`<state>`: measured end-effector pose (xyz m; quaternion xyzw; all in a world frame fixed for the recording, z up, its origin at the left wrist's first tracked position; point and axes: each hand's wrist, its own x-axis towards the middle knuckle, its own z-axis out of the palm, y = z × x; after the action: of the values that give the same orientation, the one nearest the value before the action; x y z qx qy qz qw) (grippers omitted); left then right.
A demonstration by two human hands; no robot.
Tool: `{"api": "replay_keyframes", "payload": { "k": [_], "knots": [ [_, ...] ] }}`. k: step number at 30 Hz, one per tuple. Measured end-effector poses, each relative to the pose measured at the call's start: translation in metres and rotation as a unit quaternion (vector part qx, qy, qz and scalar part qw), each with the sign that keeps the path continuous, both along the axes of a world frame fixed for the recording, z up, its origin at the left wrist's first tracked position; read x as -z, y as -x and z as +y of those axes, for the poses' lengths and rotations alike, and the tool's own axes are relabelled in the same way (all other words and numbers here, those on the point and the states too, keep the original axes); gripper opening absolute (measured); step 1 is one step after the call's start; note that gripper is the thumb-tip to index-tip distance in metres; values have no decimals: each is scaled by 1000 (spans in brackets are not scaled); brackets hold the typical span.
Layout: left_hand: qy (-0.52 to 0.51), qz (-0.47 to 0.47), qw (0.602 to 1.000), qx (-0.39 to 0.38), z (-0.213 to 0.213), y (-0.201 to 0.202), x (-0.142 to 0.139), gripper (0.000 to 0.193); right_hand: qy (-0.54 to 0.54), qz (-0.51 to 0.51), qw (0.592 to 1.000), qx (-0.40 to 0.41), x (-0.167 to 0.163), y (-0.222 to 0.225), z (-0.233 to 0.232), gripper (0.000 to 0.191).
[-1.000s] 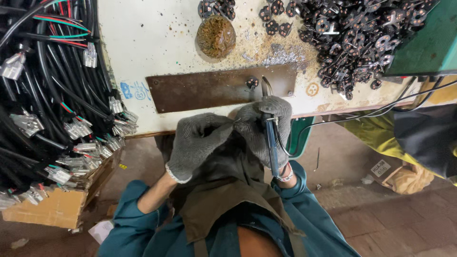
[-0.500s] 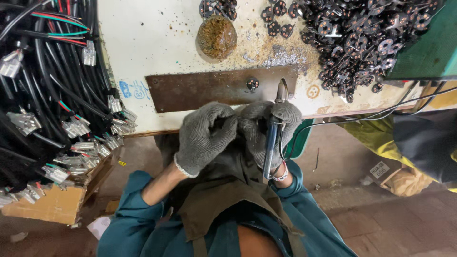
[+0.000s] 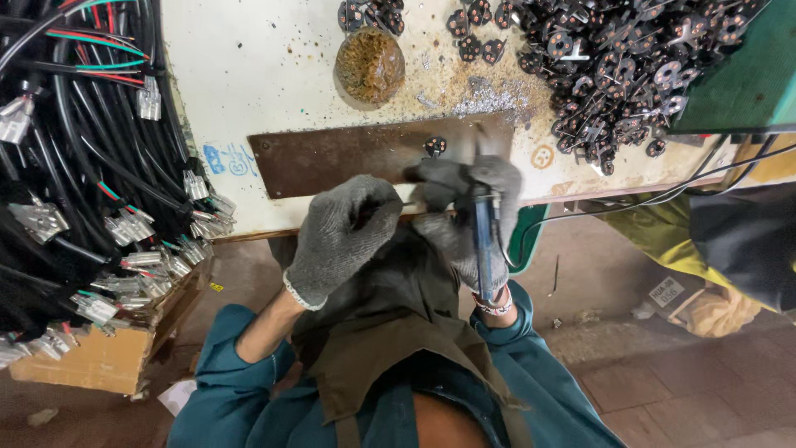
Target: The person solders wires onto small black electrical components at a workbench. They hold a component and wire in one hand, apply a soldering iron with the other, then place the finished part on a growing pile and pick up the next component and wire to repeat the process.
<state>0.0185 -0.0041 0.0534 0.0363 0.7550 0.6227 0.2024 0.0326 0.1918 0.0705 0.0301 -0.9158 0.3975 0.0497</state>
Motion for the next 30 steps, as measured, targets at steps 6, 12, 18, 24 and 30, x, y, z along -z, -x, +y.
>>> {"api": "replay_keyframes", "payload": {
  "k": [6, 12, 18, 24, 30],
  "knots": [
    [-87, -34, 996, -10, 6, -12, 4, 14, 82, -67, 994, -24, -2, 0, 2, 23],
    [-185, -232, 944, -143, 26, -19, 5, 9, 192, -103, 975, 47, 7, -14, -9, 17],
    [138, 173, 970, -100, 14, 13, -5, 11, 8, -98, 988, 121, 24, -2, -3, 12],
    [211, 236, 940, -125, -10, 72, 13, 12, 103, 138, 985, 1, 35, 24, 8, 39],
    [244, 217, 940, -103, -3, 82, 30, 16, 36, 85, 996, 4, 42, 22, 10, 43]
  ]
}}
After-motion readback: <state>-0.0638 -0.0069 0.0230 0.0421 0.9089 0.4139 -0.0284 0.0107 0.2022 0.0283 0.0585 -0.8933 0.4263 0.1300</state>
